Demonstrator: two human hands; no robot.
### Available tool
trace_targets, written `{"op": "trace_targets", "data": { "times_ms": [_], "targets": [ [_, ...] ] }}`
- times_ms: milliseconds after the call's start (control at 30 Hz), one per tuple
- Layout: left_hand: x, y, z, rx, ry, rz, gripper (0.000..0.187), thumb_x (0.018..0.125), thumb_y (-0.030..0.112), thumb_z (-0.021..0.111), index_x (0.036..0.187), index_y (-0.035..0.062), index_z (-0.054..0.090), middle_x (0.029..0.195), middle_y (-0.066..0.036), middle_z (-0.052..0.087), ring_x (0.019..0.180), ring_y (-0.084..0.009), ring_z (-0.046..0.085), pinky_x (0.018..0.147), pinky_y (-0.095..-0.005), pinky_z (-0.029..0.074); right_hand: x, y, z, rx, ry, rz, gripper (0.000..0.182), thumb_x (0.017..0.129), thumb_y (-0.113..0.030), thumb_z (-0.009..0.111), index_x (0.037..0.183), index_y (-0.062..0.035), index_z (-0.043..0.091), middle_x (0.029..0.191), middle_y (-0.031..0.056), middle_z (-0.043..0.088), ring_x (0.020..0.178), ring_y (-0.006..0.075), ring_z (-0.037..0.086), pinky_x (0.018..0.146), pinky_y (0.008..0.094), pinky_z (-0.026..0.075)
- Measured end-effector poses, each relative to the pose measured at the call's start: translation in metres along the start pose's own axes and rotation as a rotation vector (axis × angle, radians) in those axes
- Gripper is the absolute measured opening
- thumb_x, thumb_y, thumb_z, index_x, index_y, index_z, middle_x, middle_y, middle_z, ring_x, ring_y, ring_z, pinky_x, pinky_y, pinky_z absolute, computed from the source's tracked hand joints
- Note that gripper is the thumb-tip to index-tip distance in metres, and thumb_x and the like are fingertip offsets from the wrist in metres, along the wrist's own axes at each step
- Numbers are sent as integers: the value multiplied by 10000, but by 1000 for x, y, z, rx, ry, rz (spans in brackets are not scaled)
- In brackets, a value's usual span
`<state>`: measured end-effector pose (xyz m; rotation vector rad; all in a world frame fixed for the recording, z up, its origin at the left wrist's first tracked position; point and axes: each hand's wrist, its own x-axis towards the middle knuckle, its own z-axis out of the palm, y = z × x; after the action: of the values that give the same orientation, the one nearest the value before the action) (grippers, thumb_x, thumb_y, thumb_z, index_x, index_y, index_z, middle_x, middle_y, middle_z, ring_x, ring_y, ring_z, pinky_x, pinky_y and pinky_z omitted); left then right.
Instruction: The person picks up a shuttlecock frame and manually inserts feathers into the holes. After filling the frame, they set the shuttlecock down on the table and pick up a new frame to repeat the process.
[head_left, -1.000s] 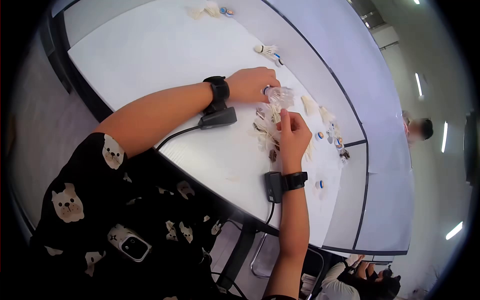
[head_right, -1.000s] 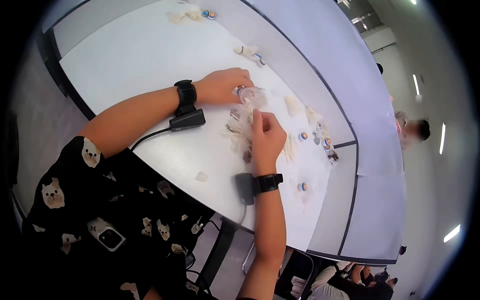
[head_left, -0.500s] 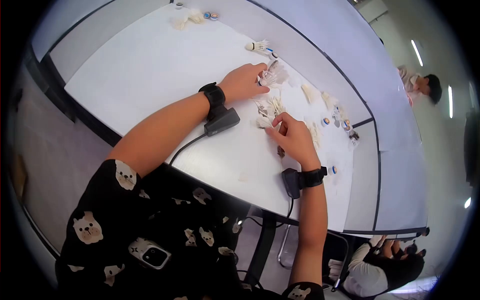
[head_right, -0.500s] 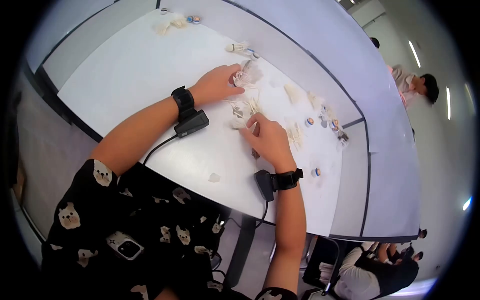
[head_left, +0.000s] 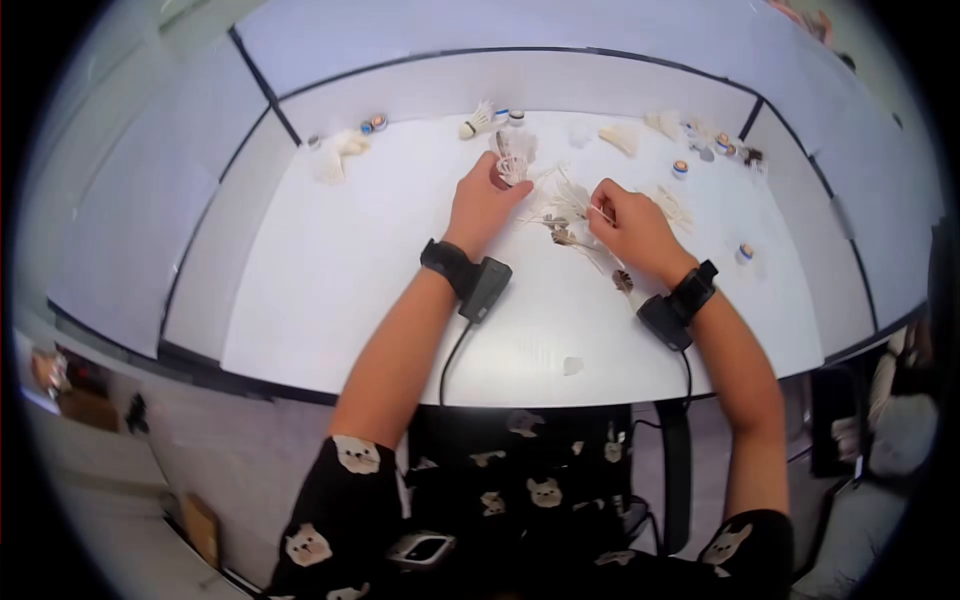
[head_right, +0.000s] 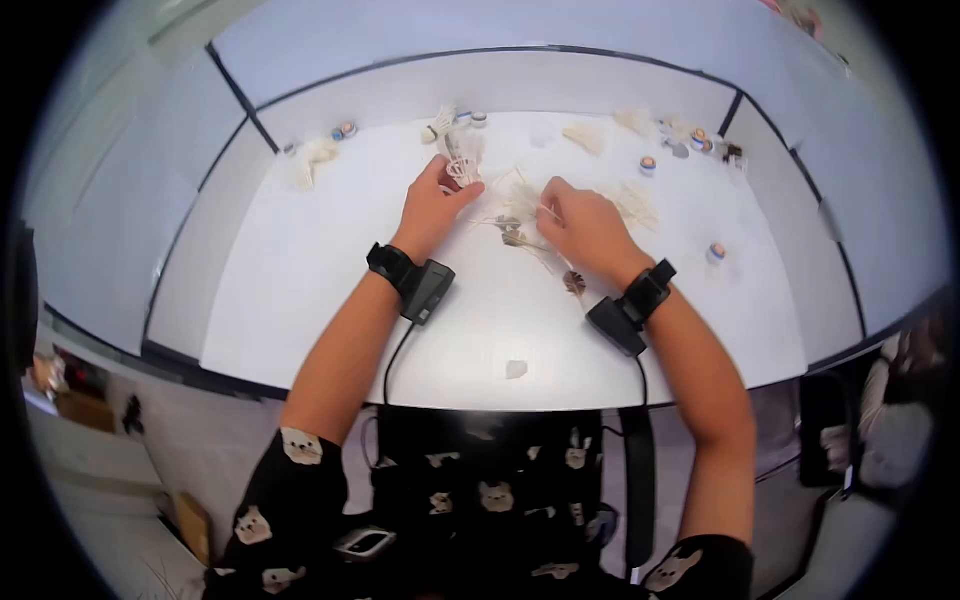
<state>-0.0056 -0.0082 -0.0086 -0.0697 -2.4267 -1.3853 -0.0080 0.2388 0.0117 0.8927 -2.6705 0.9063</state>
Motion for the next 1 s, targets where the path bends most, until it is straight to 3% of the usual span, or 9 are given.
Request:
{"op": "trace_targets", "data": {
  "times_ms": [267,367,467,600,700,733,933,1000],
  "targets": [
    [-2,6,7,14,-28,15,378,828,229,784,1115,29,643,912,-59,668,776,-142,591,724,-288,487,-3,8,4,99,42,14,180,959,-228,613,994,-60,561,640,71,564,564,214,530,553,377,391],
    [-3,2,15,-48,2,67,454,793,280,808,1113,11,633,789,-77,624,696,-183,582,653,-326,477,-5,5,-2,173,26,73,193,958,-253,596,1010,-68,578,682,115,620,611,297,573,601,429,438],
    [-8,11,11,52,-38,1,439,809,296,804,1085,5,623,802,-76,621,695,-167,568,635,-310,460,-6,8,2,274,77,92,150,972,-198,621,1018,-61,580,634,29,564,541,123,521,531,309,400],
    [-7,0,8,54,-40,3,430,835,279,797,1077,-11,592,840,-71,626,715,-140,561,634,-289,455,-5,5,13,626,119,217,151,979,-185,627,991,-46,567,702,10,601,592,71,560,537,223,431],
    [-11,11,7,-123,-91,-12,347,876,242,764,1101,5,649,901,-22,640,779,-91,557,710,-257,459,-4,-2,18,842,187,303,148,983,-189,624,986,-52,570,758,12,619,603,69,571,534,213,432],
    [-10,9,7,-141,-146,-97,361,892,248,754,1139,5,650,909,-14,645,780,-80,560,702,-247,458,-4,-1,18,848,198,323,146,987,-193,622,991,-57,571,813,12,633,635,65,585,537,206,433],
    [-22,28,13,-332,-134,-179,276,960,216,678,1154,23,638,903,21,621,752,-46,508,686,-233,447,-4,2,29,837,362,358,194,968,-210,634,1029,-34,581,804,55,662,674,105,640,586,253,474],
    [-34,34,25,-260,-148,-175,218,981,187,643,1137,35,629,914,25,616,763,-42,494,687,-224,442,-15,7,22,940,293,334,196,995,-204,586,1059,-29,524,937,80,668,697,117,654,571,249,483]
  ]
}}
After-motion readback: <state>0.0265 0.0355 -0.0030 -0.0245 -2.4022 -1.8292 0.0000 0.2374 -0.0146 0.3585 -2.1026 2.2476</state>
